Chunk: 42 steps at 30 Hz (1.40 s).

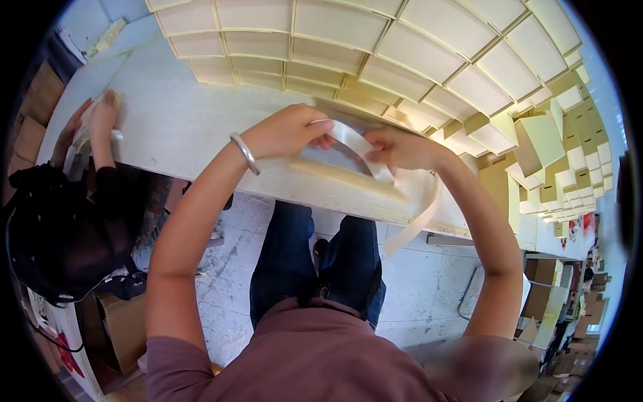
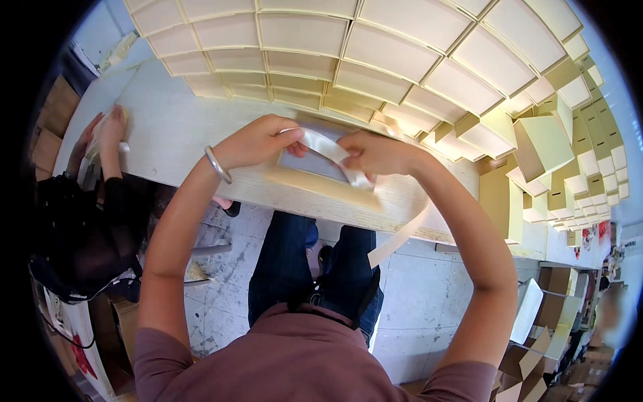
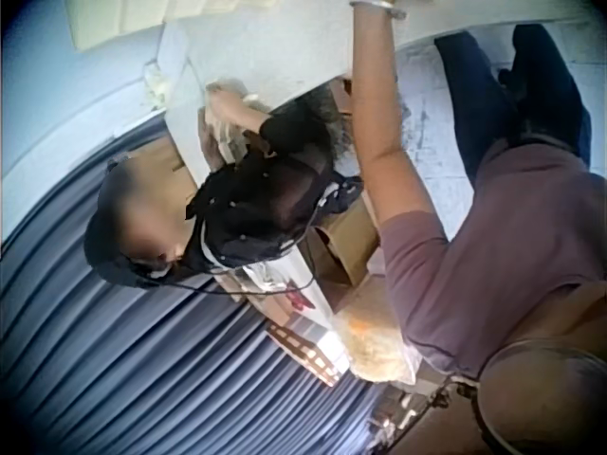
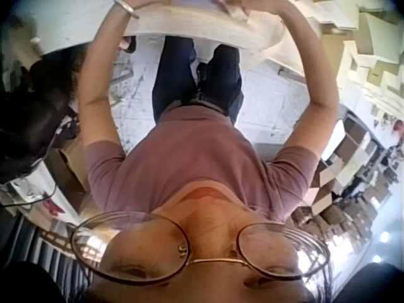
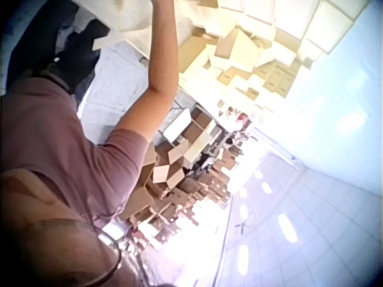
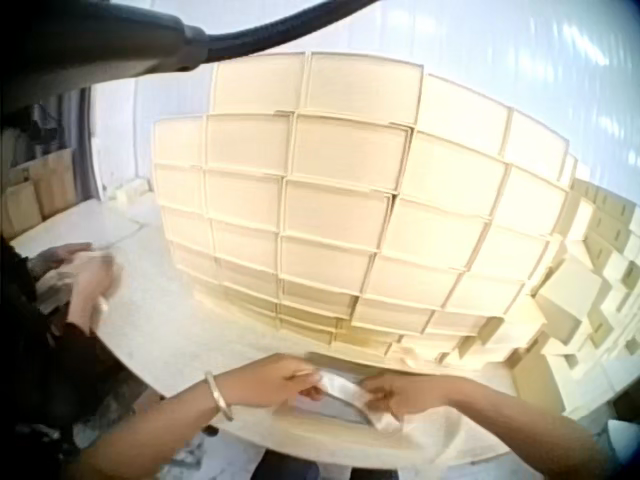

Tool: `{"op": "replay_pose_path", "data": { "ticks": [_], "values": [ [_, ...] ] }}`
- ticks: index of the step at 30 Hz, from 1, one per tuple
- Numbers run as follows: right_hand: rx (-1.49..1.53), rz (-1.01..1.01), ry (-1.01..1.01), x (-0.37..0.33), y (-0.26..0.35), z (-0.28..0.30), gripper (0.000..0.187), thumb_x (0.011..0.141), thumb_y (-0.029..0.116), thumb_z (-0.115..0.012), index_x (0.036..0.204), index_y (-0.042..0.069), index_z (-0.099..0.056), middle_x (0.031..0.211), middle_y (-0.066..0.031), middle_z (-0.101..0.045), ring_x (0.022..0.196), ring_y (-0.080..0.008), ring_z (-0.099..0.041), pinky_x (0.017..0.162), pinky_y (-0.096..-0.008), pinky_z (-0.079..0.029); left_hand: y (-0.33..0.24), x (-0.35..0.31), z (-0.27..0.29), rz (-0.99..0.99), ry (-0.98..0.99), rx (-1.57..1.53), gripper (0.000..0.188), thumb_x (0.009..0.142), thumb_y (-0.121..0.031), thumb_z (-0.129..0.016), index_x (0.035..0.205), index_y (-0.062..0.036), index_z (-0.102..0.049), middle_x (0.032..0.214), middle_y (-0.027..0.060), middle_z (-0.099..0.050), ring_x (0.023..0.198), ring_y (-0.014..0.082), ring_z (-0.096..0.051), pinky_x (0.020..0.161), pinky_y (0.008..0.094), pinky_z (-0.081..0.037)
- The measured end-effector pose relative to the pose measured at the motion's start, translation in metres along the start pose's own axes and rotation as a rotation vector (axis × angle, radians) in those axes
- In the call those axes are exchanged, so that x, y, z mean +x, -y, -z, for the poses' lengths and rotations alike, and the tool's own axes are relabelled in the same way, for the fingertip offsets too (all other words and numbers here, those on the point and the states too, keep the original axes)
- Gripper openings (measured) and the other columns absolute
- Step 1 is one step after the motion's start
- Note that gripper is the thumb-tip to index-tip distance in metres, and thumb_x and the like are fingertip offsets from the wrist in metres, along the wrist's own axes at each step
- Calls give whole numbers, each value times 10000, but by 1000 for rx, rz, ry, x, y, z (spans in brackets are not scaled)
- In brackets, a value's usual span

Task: The person assembles small cardboard boxes by folding flaps and inserting white ribbons into each box. They repeatedly pick up flat-packed boxes, fold them into shape, place a ribbon inside, and set the finished boxes on a table or into a larger cardboard container.

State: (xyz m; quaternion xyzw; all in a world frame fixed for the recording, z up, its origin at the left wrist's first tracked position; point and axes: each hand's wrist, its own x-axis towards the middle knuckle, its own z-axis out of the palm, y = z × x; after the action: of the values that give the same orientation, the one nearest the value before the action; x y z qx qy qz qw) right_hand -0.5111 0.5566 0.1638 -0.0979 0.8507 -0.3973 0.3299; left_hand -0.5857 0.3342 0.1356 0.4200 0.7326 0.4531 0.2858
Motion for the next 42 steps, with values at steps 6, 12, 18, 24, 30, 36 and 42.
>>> {"op": "replay_pose_path", "data": {
  "ticks": [6, 12, 18, 24, 30, 36, 42],
  "values": [
    [79, 284, -295, 17, 13, -34, 269, 875, 233, -516, 1031, 14, -501, 843, -54, -564, 616, -102, -511, 542, -247, -453, 10, 20, -1, -67, 162, -100, 290, 914, -220, -436, 915, 26, -589, 809, 58, -609, 807, 110, -545, 752, 253, -434],
    [237, 37, -265, 14, -1, -25, 234, 920, 197, -449, 1001, 0, -546, 575, 23, -425, 505, -44, -377, 450, -210, -320, 17, -1, -1, -91, -101, -397, 289, 899, -253, -480, 1016, -4, -568, 991, 95, -573, 998, 169, -507, 873, 292, -395],
    [434, 297, -324, 29, -44, -48, 233, 891, 219, -510, 1008, 35, -591, 628, -7, -539, 551, -72, -465, 503, -233, -388, 43, -45, -63, -523, -382, -249, 189, 802, -201, -607, 928, -60, -600, 1107, 141, -512, 1172, 309, -398, 984, 406, -304],
    [-447, 286, -452, 15, -6, -48, 193, 848, 179, -556, 973, 42, -608, 748, -50, -600, 676, -120, -534, 619, -258, -442, 54, -69, -94, -464, -599, -185, 118, 665, -60, -696, 760, -93, -634, 1035, 92, -544, 1103, 314, -439, 894, 391, -364],
    [-678, 450, -492, 18, -8, -52, 184, 831, 161, -559, 963, 45, -610, 751, -64, -602, 680, -149, -546, 623, -276, -443, 47, -75, -89, -434, -548, -72, 147, 643, -69, -714, 765, -103, -639, 1068, 93, -546, 1092, 316, -443, 876, 387, -370],
    [-730, 509, -454, 19, -8, -50, 177, 813, 143, -562, 954, 48, -613, 754, -79, -604, 684, -177, -559, 627, -294, -443, 46, -72, -86, -433, -529, -95, 163, 631, -64, -716, 770, -104, -641, 1020, 90, -527, 1088, 318, -430, 887, 393, -366],
    [-751, 554, -415, 22, -8, -42, 173, 796, 125, -566, 944, 51, -615, 757, -93, -606, 688, -205, -571, 631, -312, -443, 54, -68, -82, -514, -470, -247, 174, 631, -52, -711, 785, -91, -642, 978, 82, -488, 1102, 316, -402, 909, 413, -359]
  ]
}}
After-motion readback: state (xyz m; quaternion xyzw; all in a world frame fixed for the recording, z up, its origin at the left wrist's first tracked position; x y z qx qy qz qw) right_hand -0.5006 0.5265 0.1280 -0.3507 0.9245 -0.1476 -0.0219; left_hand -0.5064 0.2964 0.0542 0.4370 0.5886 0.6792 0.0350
